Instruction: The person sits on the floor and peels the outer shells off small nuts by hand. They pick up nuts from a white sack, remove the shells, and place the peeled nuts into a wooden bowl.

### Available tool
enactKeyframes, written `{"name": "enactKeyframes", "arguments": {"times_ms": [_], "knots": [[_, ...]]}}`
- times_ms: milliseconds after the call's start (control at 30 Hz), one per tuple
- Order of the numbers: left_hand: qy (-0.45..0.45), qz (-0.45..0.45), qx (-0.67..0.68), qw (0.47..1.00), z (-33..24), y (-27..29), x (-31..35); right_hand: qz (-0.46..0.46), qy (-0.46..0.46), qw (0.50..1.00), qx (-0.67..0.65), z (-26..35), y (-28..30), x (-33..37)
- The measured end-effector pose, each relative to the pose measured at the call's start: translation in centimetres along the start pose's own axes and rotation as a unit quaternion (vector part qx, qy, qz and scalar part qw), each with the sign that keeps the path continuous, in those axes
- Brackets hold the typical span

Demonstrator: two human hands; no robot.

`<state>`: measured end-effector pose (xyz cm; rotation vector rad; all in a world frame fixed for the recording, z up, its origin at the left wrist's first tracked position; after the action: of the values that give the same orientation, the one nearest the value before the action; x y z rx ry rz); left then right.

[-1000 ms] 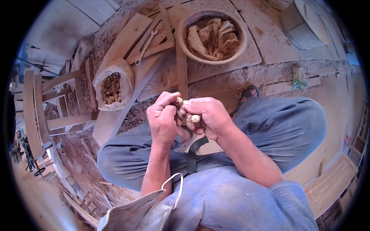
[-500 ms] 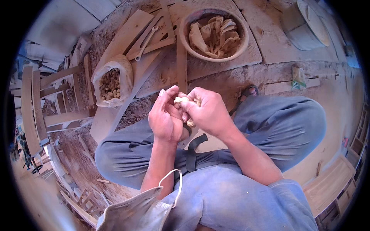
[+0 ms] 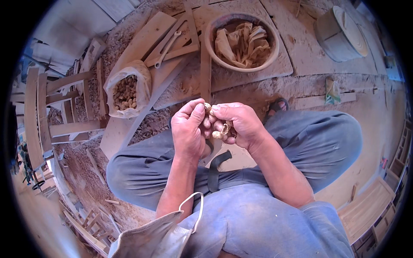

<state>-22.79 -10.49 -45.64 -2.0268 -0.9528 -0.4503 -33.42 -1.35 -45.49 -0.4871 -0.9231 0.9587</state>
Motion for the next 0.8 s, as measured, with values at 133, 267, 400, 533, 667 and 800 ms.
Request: {"name": "enactKeyframes", "arguments": {"times_ms": [133,267,400,533,667,800], "knots": [[0.000,-0.020,-0.030,0.999,-0.9,-1.1,0.4,0.018,-0.020,0.997,-0.071,-0.4,0.3,-0.1],[0.005,-0.001,-0.015,1.000,-1.3,-1.5,0.6,-0.016,-0.016,0.997,-0.075,-0.1,-0.3,0.1],[-0.043,-0.021,-0.122,0.991,-1.1,-1.3,0.5,-0.009,-0.012,0.998,-0.065,-0.2,0.0,0.3],[-0.095,-0.075,-0.123,0.985,-0.9,-1.5,0.7,-0.027,0.031,0.999,0.015,-0.3,-0.4,0.4],[-0.028,-0.053,-0.022,0.998,-0.5,-0.6,0.3,-0.022,0.055,0.998,0.035,-0.8,-0.5,0.2],[0.022,-0.018,0.047,0.999,-0.9,-0.7,0.3,0.005,0.049,0.997,0.052,-0.9,-0.1,0.1]]}}
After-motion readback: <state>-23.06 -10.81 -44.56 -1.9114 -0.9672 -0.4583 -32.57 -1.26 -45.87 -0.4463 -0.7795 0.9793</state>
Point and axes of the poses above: each hand's wrist, its own x-axis away from the middle knuckle, its own y-axis out of the back of the hand, z = x × y, the point moved 3 cm from there along -x, towards the middle knuckle, and after that the axes turned 14 degrees about y, right-handed, at the moved point
